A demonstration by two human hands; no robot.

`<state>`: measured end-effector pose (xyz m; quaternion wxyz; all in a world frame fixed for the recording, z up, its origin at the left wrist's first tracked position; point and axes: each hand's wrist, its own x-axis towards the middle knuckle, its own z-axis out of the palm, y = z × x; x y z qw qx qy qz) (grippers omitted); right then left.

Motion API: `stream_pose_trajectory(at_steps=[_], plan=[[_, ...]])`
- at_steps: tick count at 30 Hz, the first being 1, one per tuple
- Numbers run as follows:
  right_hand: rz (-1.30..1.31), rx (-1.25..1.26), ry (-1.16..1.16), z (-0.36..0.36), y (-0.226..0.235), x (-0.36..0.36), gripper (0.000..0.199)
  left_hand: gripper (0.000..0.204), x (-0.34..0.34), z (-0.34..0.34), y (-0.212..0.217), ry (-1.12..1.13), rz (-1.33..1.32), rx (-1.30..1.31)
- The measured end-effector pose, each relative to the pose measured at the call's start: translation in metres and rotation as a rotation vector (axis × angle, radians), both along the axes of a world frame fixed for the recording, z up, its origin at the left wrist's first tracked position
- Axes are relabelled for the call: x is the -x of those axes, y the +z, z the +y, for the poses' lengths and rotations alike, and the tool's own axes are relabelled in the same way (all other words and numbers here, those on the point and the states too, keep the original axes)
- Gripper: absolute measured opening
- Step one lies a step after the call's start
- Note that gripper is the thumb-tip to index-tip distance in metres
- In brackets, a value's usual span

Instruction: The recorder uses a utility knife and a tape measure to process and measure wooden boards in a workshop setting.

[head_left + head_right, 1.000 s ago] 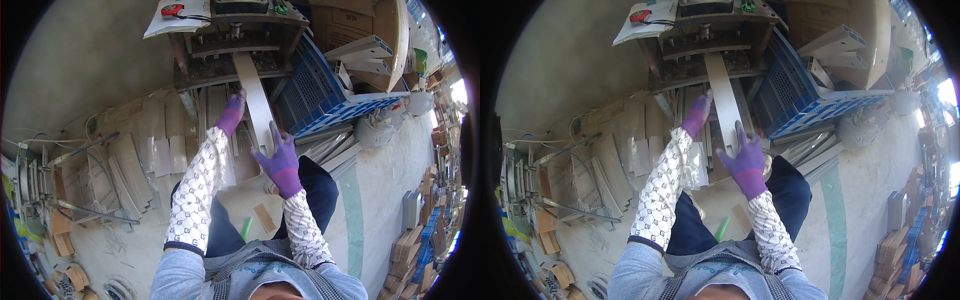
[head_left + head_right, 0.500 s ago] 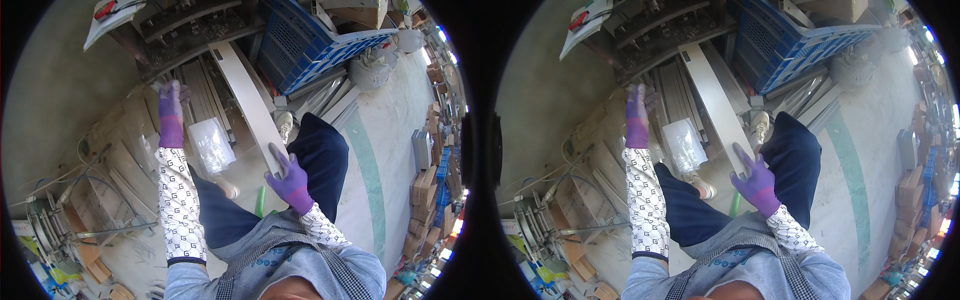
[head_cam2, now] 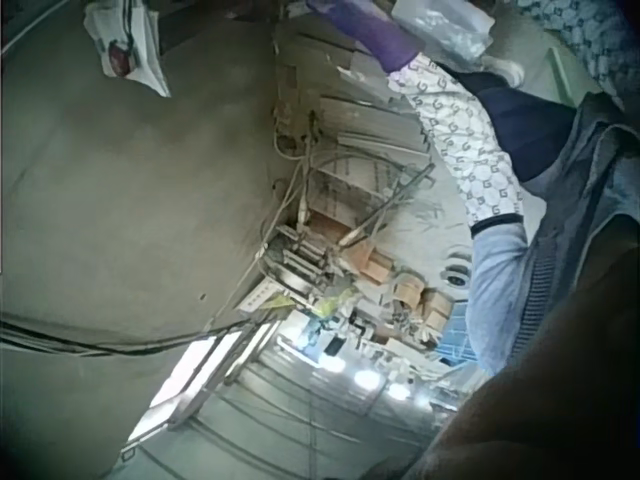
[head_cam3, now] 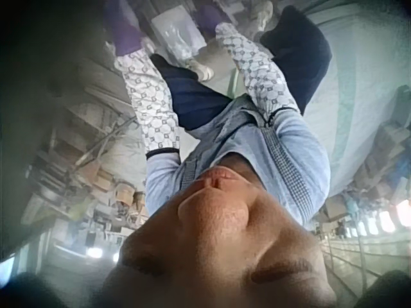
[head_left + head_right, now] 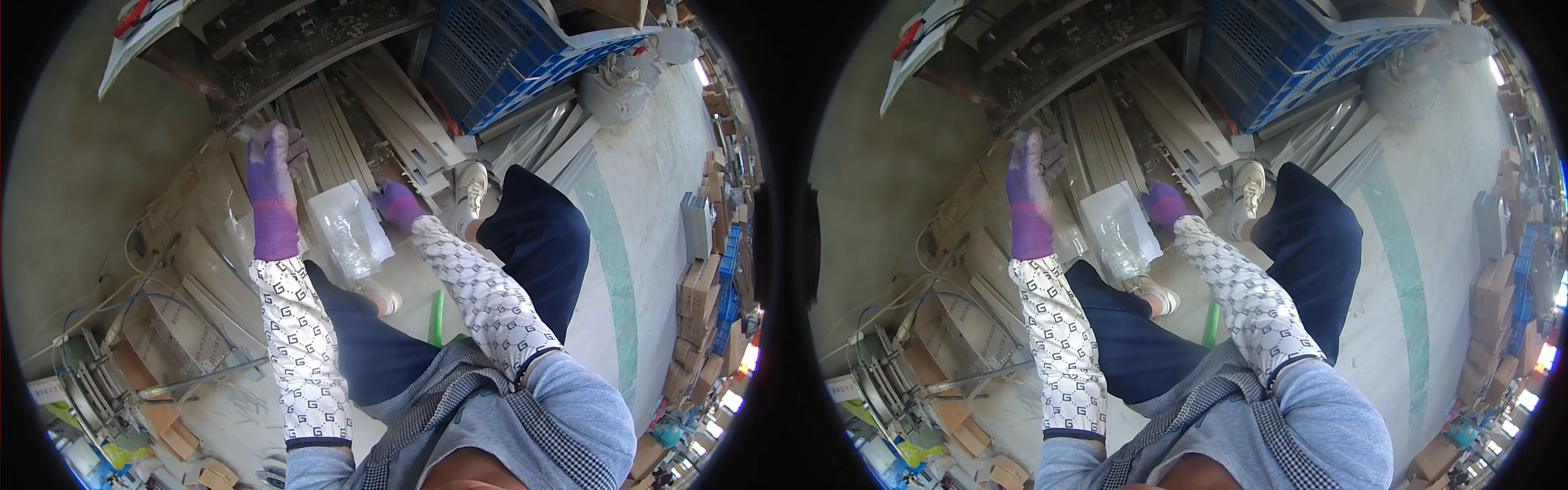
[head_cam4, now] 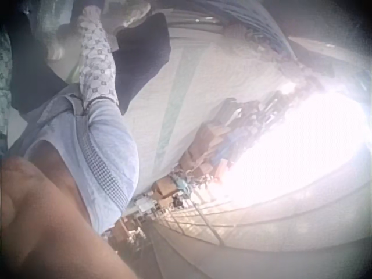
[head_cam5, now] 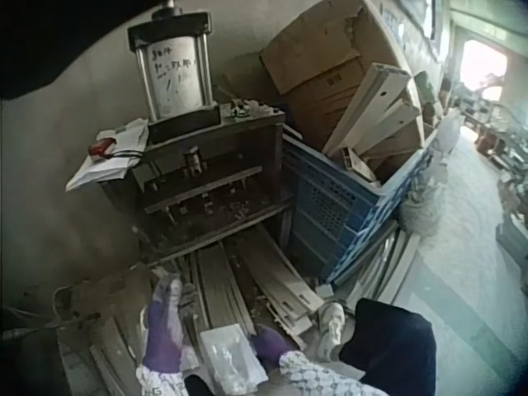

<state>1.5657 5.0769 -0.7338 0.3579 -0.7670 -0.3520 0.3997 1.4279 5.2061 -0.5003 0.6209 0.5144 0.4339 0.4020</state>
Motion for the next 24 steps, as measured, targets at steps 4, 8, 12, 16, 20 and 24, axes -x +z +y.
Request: stream_pose_trajectory(at_steps=[4,8,12,16,20,24], plan=[[0.116,0.107,-0.013,-0.003,-0.023,-0.021,0.056,0.05,-0.006,0.0,0.002,-0.014,0.012,0.008],[0.487,0.049,0.274,-0.028,-0.021,-0.035,0.065,0.048,-0.01,-0.003,0.003,-0.013,-0.046,0.032],[0.232,-0.02,0.332,-0.024,0.005,-0.003,0.08,0.046,0.002,0.004,-0.003,0.002,-0.057,0.01],[-0.101,-0.016,0.219,-0.043,-0.004,-0.021,0.065,0.045,-0.035,-0.006,-0.011,-0.068,-0.079,0.046],[-0.279,-0.036,0.047,-0.065,0.035,-0.009,0.048,0.046,-0.043,-0.016,-0.027,-0.142,0.098,0.077],[0.211,-0.056,0.01,-0.132,0.156,-0.002,0.042,0.067,-0.02,-0.014,-0.051,-0.199,0.533,0.032]])
